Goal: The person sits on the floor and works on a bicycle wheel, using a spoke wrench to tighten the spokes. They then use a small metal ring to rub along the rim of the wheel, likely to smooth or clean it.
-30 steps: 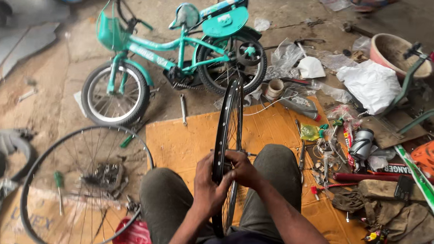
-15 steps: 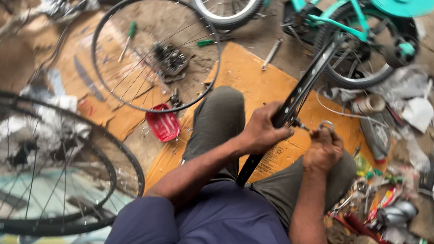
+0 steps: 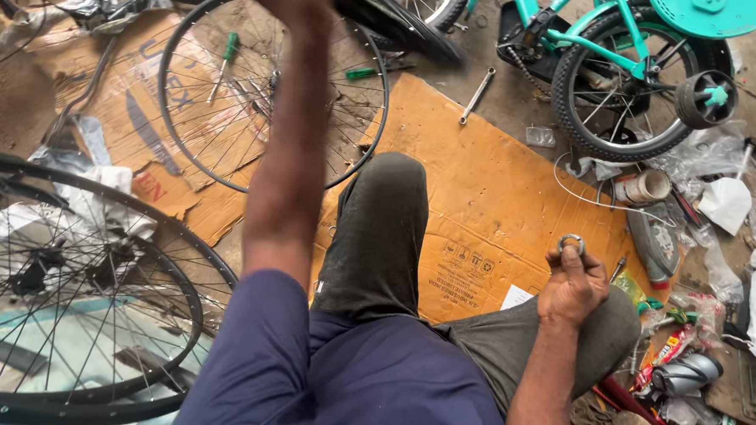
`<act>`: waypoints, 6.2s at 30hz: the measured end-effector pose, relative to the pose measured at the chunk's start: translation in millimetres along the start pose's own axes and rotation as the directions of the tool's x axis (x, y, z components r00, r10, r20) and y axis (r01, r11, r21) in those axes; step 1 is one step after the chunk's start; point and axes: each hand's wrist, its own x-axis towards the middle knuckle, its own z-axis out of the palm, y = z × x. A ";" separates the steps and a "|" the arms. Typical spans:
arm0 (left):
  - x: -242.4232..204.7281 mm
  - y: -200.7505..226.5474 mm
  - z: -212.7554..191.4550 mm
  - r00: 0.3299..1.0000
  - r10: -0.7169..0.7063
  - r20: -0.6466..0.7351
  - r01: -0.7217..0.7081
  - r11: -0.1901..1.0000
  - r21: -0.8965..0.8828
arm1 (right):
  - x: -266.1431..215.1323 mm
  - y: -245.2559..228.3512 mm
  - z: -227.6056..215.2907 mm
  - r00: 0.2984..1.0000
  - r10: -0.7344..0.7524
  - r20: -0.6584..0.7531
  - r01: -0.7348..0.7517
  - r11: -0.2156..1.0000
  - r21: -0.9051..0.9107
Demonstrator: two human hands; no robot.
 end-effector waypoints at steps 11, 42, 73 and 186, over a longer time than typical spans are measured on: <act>78.3 -96.9 -167.3 0.752 -0.565 -0.340 0.607 0.795 0.020 | -4.0 21.3 -18.2 0.999 0.045 -0.029 -0.052 0.943 -0.329; -26.5 -69.1 -242.1 0.799 -0.557 0.225 -0.254 0.026 0.967 | -4.4 58.2 14.9 0.948 0.189 0.256 0.015 0.776 -0.630; 43.1 344.7 -424.5 0.999 0.008 0.039 -0.034 -0.316 0.948 | 21.2 63.6 94.5 0.846 0.283 0.452 0.092 0.757 -0.647; -409.4 113.3 -219.7 -0.373 -0.853 0.365 0.032 0.381 0.924 | -29.9 -118.7 -44.0 0.844 -0.045 0.534 0.534 -0.005 -0.845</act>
